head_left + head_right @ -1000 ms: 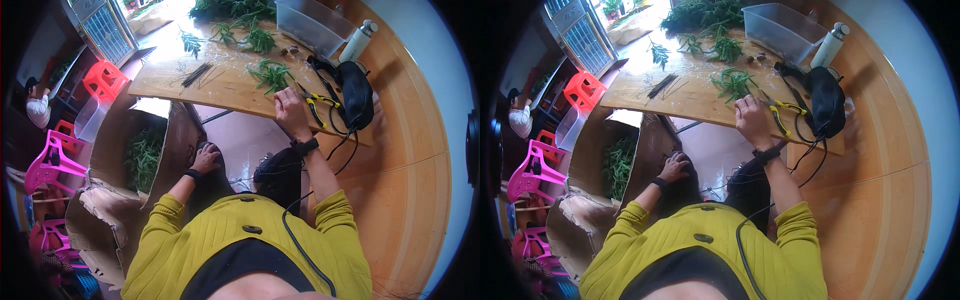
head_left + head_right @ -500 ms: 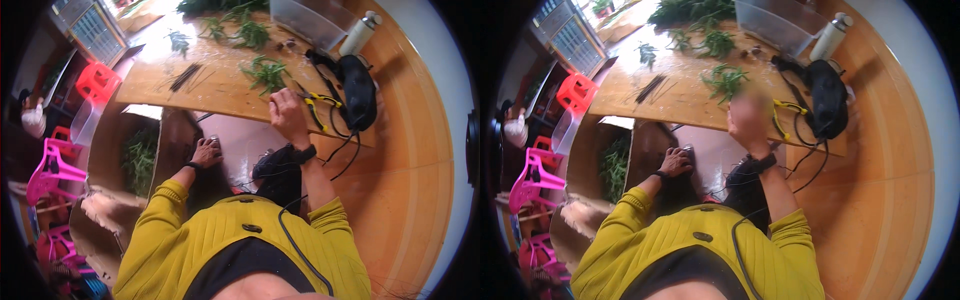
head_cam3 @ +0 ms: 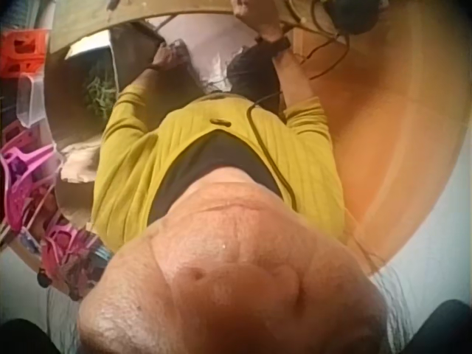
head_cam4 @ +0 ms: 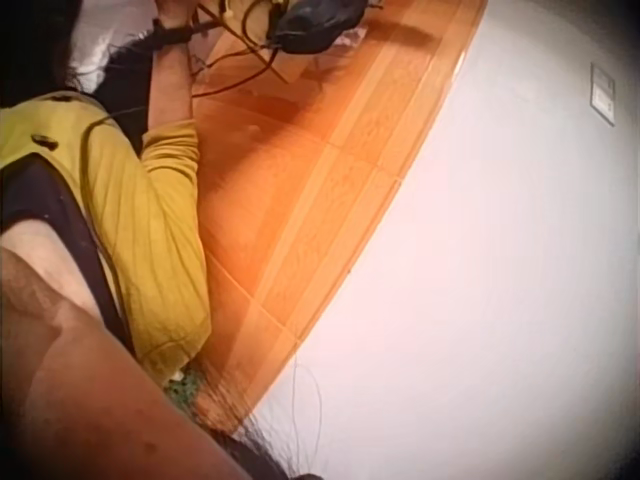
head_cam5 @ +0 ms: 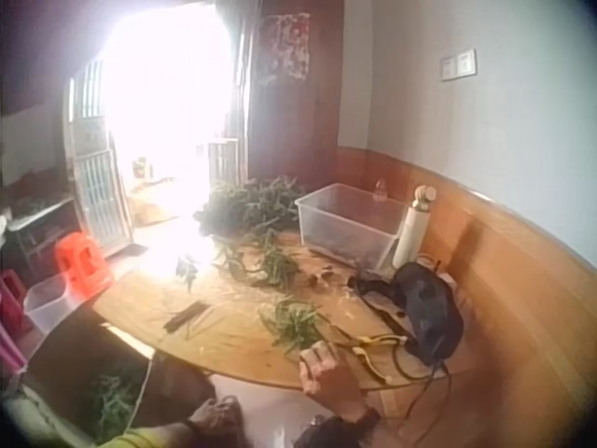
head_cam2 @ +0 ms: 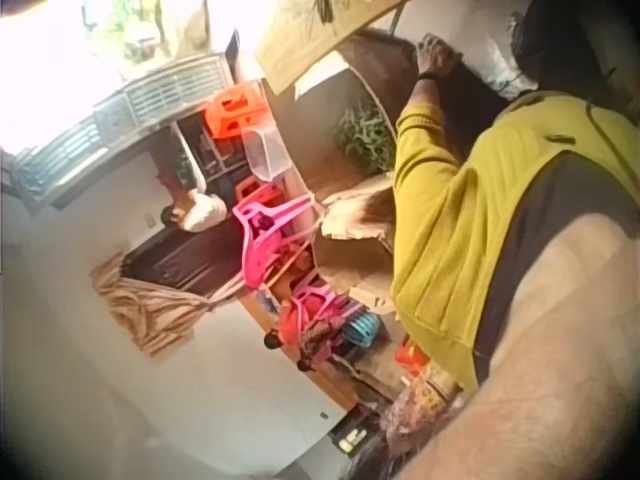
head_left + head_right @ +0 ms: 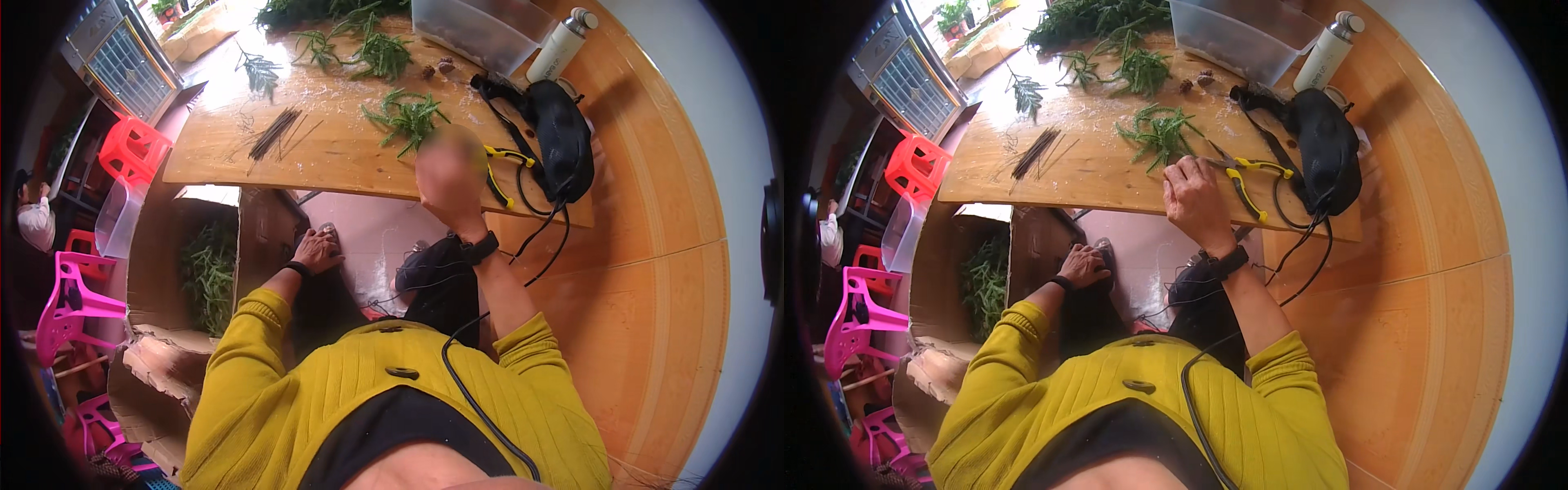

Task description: Assembling artificial plant branches by wiring small stems together using pliers.

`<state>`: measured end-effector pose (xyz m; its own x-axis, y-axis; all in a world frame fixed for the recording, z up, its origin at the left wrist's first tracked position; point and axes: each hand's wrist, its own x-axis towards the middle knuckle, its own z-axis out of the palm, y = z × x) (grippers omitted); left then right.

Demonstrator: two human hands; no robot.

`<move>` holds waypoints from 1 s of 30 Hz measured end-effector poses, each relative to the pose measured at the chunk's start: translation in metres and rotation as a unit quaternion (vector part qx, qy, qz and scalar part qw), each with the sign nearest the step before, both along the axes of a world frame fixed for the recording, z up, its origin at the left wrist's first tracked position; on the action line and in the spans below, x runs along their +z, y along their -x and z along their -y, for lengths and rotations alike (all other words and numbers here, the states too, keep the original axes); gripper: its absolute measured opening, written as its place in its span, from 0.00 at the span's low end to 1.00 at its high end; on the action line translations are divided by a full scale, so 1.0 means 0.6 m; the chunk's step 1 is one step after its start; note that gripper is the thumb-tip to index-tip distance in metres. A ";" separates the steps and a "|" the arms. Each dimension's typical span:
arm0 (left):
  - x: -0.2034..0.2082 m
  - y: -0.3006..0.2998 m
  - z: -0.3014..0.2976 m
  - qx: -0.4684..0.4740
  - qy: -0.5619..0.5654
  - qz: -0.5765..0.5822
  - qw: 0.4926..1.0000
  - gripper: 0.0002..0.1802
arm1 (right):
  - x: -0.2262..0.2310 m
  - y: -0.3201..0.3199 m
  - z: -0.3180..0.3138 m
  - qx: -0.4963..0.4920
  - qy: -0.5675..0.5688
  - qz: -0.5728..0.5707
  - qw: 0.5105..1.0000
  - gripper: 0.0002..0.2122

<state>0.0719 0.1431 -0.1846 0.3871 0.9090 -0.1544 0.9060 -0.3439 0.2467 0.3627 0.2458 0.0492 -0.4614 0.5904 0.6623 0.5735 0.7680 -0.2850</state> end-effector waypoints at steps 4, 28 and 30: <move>0.012 0.010 0.003 0.028 -0.025 0.026 0.999 0.20 | 0.000 0.000 0.007 0.015 -0.021 0.002 1.000 0.05; -0.001 0.043 -0.168 0.127 -0.608 -0.162 0.767 0.14 | 0.440 -0.209 0.102 0.563 0.019 -0.235 0.792 0.38; 0.015 0.038 -0.181 0.111 -0.769 -0.215 0.592 0.15 | 0.494 -0.152 0.100 0.552 0.023 -0.246 0.796 0.35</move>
